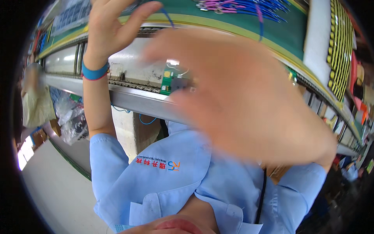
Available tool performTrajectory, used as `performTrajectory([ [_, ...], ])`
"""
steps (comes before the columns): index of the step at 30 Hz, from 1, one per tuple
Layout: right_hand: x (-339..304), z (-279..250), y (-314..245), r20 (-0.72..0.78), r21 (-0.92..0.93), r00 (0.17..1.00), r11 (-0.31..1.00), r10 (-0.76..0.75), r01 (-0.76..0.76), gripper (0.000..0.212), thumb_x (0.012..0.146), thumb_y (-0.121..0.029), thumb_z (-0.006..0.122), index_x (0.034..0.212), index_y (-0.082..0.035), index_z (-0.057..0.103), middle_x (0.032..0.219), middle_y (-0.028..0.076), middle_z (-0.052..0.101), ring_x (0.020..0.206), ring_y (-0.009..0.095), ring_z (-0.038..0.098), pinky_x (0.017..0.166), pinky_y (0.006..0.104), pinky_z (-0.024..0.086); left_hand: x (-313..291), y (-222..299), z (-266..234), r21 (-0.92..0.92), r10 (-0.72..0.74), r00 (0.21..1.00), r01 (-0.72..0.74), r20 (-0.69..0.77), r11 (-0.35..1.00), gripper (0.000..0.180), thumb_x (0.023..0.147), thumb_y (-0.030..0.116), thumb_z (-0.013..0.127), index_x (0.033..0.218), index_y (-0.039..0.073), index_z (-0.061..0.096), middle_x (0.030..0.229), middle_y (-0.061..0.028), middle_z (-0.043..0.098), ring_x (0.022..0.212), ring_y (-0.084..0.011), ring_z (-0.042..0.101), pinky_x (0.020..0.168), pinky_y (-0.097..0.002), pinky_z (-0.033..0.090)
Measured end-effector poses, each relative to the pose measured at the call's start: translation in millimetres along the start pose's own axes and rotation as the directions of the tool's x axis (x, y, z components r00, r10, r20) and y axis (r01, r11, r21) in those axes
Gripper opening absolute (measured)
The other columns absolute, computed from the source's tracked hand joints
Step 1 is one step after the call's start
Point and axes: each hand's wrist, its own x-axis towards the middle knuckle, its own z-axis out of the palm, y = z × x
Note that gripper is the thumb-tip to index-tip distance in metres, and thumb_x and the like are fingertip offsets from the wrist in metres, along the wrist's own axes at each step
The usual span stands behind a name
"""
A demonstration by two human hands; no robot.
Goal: The person is assembling electronic components onto printed circuit boards (PCBs) on an assembly line.
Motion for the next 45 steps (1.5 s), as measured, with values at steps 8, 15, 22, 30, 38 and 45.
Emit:
performTrajectory([
  [8,15.4,35.8,-22.0,-0.048,0.213,0.98,0.957,-0.192,0.198,0.03,0.072,-0.004,0.067,0.102,-0.004,0.064,0.09,0.01,0.065,0.062,0.017,0.059,0.047,0.0285,0.047,4.2,-13.6,32.5,-0.204,0.006,0.985,-0.041,-0.17,0.978,0.019,0.07,0.008,0.07,0.088,0.008,0.065,0.091,-0.007,0.06,0.086,-0.0227,0.055,0.087,-0.0363,0.033],
  [15,15.7,47.8,-29.9,-0.045,0.109,0.957,0.951,-0.286,0.289,0.026,0.071,-0.006,0.067,0.097,-0.003,0.064,0.084,0.011,0.065,0.063,0.018,0.062,0.047,0.0298,0.048,-14.6,-9.3,2.6,0.064,-0.069,0.998,0.069,0.006,0.996,0.015,0.072,0.008,0.071,0.086,0.008,0.065,0.087,-0.0057,0.06,0.082,-0.0224,0.055,0.084,-0.0365,0.034],
  [22,26.2,56.5,-53.8,-0.03,0.031,0.883,0.882,-0.469,0.47,0.023,0.07,-0.008,0.066,0.092,-0.002,0.064,0.079,0.011,0.065,0.064,0.018,0.065,0.047,0.0312,0.049,6.3,-22.9,37.4,-0.357,-0.107,0.961,0.009,-0.257,0.934,0.015,0.075,0.008,0.07,0.089,0.01,0.065,0.091,-0.0053,0.06,0.084,-0.022,0.056,0.087,-0.0358,0.033],
  [30,22.1,89.9,-1.7,0.068,-0.513,0.881,0.741,-0.469,0.434,0.009,0.069,-0.013,0.066,0.074,-0.006,0.063,0.068,0.004,0.06,0.062,0.016,0.064,0.044,0.028,0.045,-5.4,-25.0,20.1,-0.213,-0.236,0.936,0.182,-0.263,0.96,0.022,0.093,0.023,0.056,0.098,0.004,0.066,0.085,-0.0054,0.062,0.081,-0.0201,0.054,0.083,-0.0317,0.036],
  [38,41.5,106.6,27.1,0.33,-0.675,0.939,0.672,-0.096,0.306,0.013,0.067,-0.012,0.066,0.077,-0.005,0.064,0.069,0.005,0.064,0.063,0.018,0.066,0.044,0.0306,0.046,-14.7,-58.1,31.2,-0.035,-0.075,0.953,0.067,-0.293,0.997,0.024,0.096,0.022,0.053,0.111,0.009,0.066,0.096,-0.002,0.069,0.094,-0.0152,0.058,0.094,-0.0302,0.033],
  [45,8.1,83.9,50.2,0.186,-0.621,0.969,0.746,-0.161,0.243,0.008,0.068,-0.011,0.064,0.072,-0.005,0.066,0.067,0.009,0.067,0.062,0.022,0.068,0.047,0.0356,0.05,-10.9,-48.0,35.4,-0.091,-0.19,0.945,0.172,-0.268,0.981,0.018,0.091,0.017,0.059,0.104,0.009,0.068,0.089,-0.0016,0.066,0.087,-0.0172,0.057,0.093,-0.031,0.032],
])
